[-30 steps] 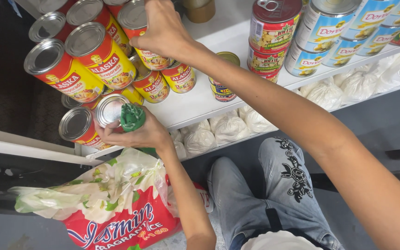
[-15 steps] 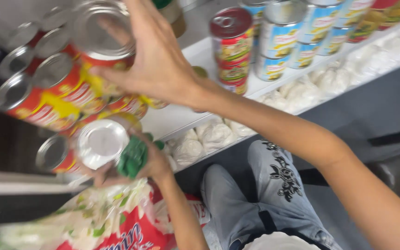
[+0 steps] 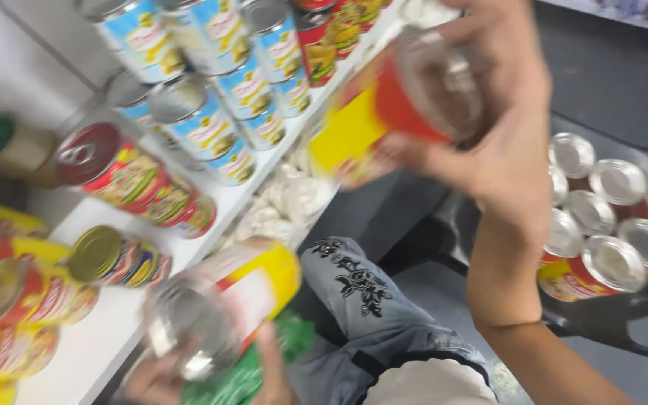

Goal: Organizes and wipes canned goods on grocery store shelves using a cloth.

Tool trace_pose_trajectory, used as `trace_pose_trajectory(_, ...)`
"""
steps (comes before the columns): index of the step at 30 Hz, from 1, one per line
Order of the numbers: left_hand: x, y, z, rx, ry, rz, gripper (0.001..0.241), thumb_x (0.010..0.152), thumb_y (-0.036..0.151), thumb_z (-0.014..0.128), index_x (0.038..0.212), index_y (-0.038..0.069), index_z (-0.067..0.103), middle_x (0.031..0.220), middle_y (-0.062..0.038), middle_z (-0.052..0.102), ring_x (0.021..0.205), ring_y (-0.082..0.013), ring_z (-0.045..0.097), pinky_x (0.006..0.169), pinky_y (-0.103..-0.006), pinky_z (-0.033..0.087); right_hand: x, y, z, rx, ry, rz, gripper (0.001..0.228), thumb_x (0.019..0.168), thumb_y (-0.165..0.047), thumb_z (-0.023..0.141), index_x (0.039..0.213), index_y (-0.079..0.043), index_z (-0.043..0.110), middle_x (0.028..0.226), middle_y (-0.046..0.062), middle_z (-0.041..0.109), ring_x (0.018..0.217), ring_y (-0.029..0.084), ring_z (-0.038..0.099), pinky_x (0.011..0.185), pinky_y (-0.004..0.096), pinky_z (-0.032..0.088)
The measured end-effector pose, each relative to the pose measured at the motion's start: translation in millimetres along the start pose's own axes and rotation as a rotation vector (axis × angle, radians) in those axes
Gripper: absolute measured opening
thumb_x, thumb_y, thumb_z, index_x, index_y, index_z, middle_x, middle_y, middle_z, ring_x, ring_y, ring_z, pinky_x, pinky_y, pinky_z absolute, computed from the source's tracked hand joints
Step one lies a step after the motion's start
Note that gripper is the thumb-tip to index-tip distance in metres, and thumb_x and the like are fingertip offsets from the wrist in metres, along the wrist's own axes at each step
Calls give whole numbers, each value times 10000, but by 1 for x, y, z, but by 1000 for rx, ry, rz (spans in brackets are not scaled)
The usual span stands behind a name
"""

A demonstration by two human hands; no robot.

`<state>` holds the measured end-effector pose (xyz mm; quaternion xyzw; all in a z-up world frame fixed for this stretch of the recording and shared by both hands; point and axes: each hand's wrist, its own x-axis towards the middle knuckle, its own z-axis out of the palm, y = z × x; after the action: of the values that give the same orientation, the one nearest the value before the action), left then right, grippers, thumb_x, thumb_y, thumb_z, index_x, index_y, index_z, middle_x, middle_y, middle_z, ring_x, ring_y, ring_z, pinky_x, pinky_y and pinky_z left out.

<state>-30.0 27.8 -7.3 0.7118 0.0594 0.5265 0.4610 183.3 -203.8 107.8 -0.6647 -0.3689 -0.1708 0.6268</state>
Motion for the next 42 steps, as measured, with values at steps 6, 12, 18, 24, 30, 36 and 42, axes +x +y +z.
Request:
trace_pose_trajectory(6, 0, -1, 143, -319, -249, -58, 699, 777, 102, 851, 1236, 126, 325, 1502, -248, 450, 1448, -353, 485, 1254, -484, 397, -42, 88, -166, -422, 411, 192, 657, 786, -132, 926, 1272, -31, 495, 1171, 57, 560, 1106, 163, 590, 967, 266, 543)
trace_pose_trajectory(12, -18, -6, 189, -560, -438, -167, 675, 784, 28, 847, 1226, 129, 347, 1545, -244, 437, 1455, -345, 480, 1254, -482, 380, -115, 202, -324, -1139, 494, 177, 686, 684, -104, 985, 1238, 41, 607, 1270, 200, 486, 1203, 408, 560, 1031, 490, 506)
trace_pose_trajectory(18, -27, -15, 218, -598, -448, -192, 670, 777, 13, 852, 1214, 124, 357, 1539, -229, 442, 1452, -328, 471, 1257, -465, 365, -157, 237, -377, -1225, 594, 766, 826, 512, -263, 1033, 1173, 31, 635, 1282, 234, 471, 1111, 399, 616, 906, 446, 588)
trace_pose_trajectory(24, -39, -20, 232, -613, -483, -252, 658, 762, 10, 853, 1194, 110, 367, 1552, -229, 430, 1438, -319, 464, 1250, -466, 350, -176, 239, -374, -1137, 546, 1258, 834, 484, -291, 1031, 1128, 87, 660, 1342, 290, 491, 994, 398, 702, 778, 476, 639)
trace_pose_trajectory(30, -51, -23, 231, -599, -491, -255, 665, 757, 14, 862, 1185, 111, 362, 1541, -228, 441, 1435, -314, 468, 1252, -467, 355, -178, 239, -358, -1192, 287, 1367, 840, 505, -347, 1020, 1170, 66, 717, 1300, 307, 622, 1254, 392, 572, 868, 520, 609)
trace_pose_trajectory(36, -58, -24, 228, -585, -485, -280, 667, 745, 9, 860, 1181, 109, 365, 1537, -234, 446, 1405, -316, 480, 1220, -461, 354, -160, 219, -332, -1134, 406, 1609, 1227, 520, -372, 1003, 1522, -35, 380, 1452, 239, 414, 1155, 498, 639, 884, 571, 573)
trace_pose_trajectory(42, -71, -22, 228, -586, -501, -286, 670, 748, 1, 857, 1186, 113, 363, 1538, -233, 454, 1415, -319, 483, 1220, -459, 353, -156, 205, -322, -1143, 351, 1631, 1220, 566, -523, 963, 1537, -88, 367, 1446, 227, 399, 1152, 497, 634, 875, 565, 579)
